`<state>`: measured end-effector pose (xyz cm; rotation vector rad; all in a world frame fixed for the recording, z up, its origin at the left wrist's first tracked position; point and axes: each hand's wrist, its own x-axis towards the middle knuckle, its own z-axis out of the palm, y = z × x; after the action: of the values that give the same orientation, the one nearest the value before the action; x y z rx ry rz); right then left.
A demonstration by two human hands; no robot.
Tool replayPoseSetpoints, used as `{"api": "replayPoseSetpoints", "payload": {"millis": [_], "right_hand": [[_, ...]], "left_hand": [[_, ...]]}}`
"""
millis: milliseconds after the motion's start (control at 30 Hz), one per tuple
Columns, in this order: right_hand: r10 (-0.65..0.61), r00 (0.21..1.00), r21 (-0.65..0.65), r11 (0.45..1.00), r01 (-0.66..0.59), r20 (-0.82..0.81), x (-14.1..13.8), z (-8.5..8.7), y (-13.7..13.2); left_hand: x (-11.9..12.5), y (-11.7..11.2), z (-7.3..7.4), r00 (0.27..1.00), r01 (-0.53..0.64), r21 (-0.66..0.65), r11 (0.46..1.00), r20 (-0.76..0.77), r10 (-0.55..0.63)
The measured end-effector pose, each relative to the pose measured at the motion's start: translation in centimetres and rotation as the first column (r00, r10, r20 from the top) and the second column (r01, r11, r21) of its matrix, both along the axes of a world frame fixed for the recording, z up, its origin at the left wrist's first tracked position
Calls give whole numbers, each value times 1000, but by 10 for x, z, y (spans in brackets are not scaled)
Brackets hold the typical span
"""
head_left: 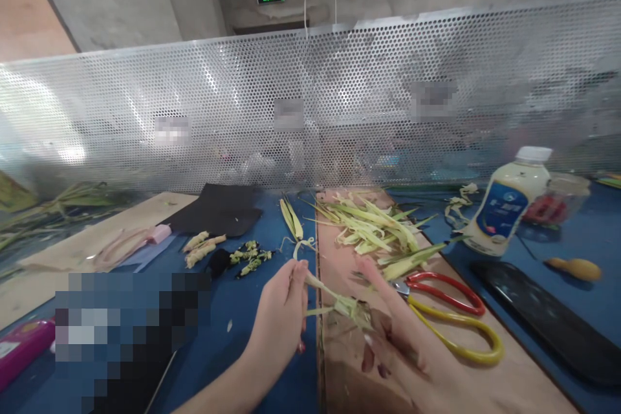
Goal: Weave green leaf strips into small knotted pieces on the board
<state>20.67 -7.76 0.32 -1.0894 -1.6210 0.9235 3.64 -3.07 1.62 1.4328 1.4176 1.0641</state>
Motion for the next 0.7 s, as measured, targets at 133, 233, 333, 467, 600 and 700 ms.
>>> {"api": "replayPoseSetpoints", "payload": {"millis": [133,233,333,467,600,700], "right_hand": [[32,999,-33,999,-33,-16,3,1,2],[61,997,-85,994,-65,-49,4,0,4],[46,994,-161,985,-61,-99,4,-1,6],[51,981,-213,973,-91,-187,5,1,7],[51,975,-235,967,-102,-214,6,1,6],[34,987,-186,981,-63,-155,6,-1,4]], "left_hand": [[-4,6,3,996,-57,15,998,72,56],[-4,10,4,981,-87,-10,996,173,88],[-3,11,4,951,-76,-46,996,297,86],[-1,10,3,851,76,-67,995,524,-30],[3,9,1,783,291,-169,942,607,-133],[5,7,-1,811,376,-220,900,549,-205]]}}
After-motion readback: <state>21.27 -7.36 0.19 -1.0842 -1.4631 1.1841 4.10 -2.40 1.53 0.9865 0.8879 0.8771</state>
